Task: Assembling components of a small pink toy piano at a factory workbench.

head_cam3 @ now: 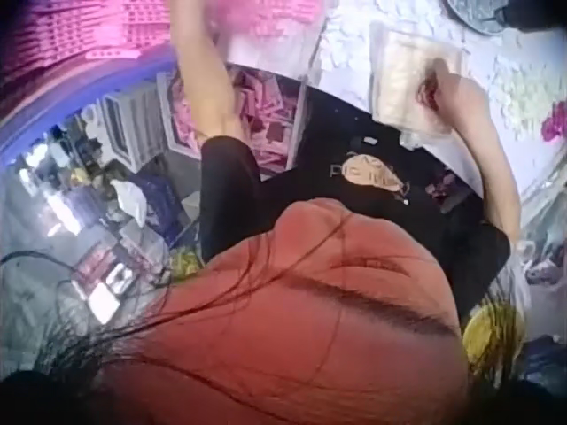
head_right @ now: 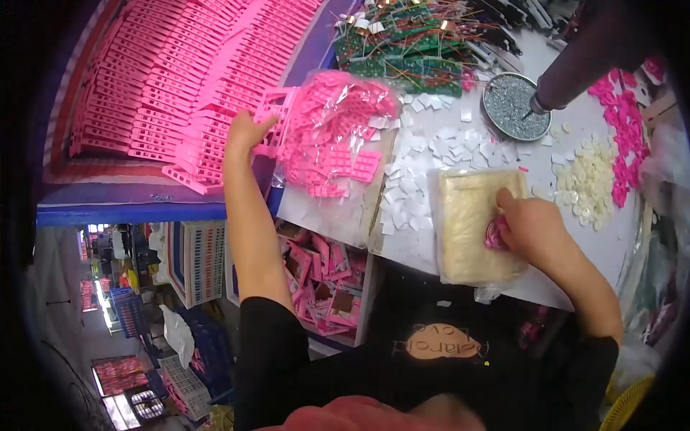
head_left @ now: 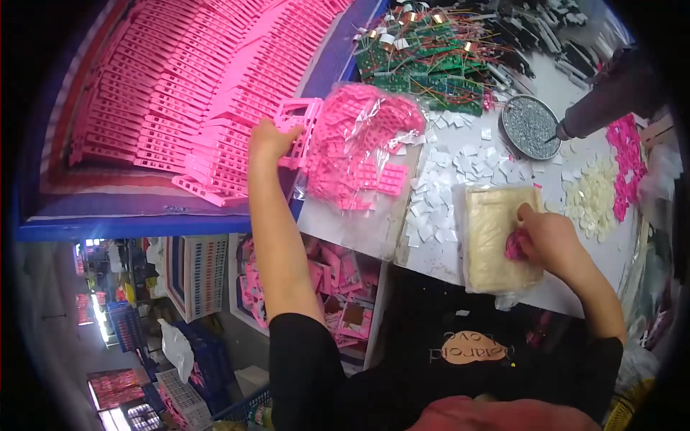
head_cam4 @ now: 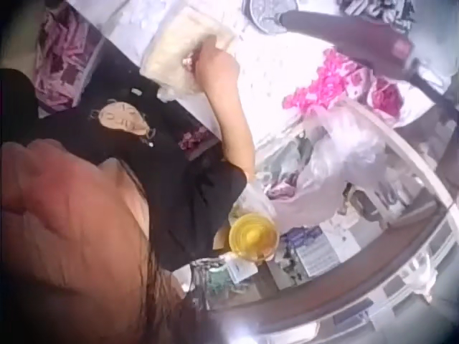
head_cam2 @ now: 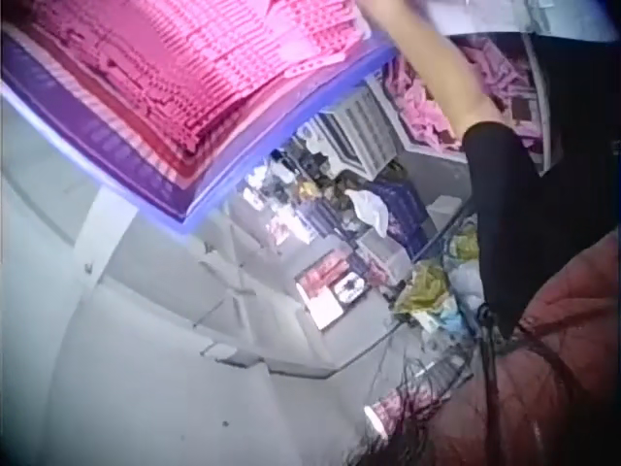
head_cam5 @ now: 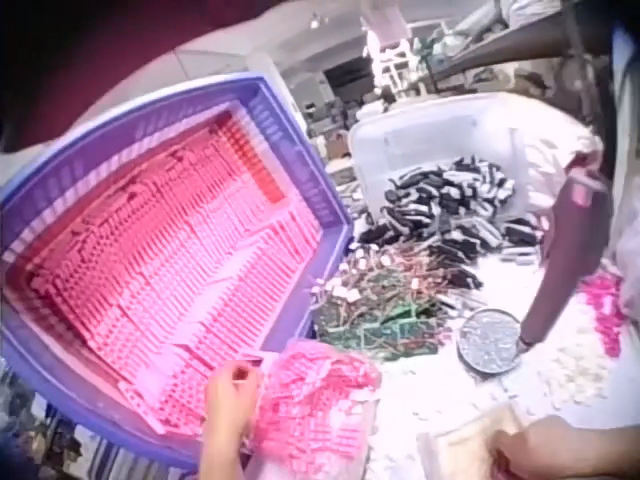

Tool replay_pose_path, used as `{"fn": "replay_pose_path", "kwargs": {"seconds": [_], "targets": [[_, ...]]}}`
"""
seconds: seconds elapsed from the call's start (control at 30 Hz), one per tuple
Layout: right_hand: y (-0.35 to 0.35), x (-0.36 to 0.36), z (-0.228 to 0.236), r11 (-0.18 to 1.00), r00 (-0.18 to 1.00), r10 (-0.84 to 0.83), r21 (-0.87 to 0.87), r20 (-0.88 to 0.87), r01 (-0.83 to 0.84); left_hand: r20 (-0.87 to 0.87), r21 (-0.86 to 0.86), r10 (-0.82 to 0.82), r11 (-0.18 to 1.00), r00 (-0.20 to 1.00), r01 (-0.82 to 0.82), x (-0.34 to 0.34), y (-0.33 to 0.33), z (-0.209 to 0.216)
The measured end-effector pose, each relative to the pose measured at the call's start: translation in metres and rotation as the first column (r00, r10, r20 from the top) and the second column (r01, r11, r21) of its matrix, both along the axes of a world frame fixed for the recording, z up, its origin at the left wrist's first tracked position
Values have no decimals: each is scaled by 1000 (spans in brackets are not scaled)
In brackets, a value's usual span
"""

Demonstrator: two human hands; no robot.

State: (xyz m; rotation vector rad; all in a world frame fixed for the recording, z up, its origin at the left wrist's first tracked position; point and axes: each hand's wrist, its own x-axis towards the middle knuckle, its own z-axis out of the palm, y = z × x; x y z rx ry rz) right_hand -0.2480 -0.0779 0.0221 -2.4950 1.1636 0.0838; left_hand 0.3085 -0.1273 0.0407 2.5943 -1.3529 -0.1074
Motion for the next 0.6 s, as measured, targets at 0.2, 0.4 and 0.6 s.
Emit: {"fn": "replay_pose_path", "kwargs": {"seconds": [0.2,0.4,0.6], "targets": [[6,-34,7,992,977,-125,55,175,118,207,185,-275,953,939,238,11,-3,-29],[11,-70,5,986,941,-87,-105,327,128,137,-71,-184,978,973,195,-11,18,40],[17,-66,3,830,544,-475,558,692,15,459,-169,-797,354,392,920,-208,86,90]]}}
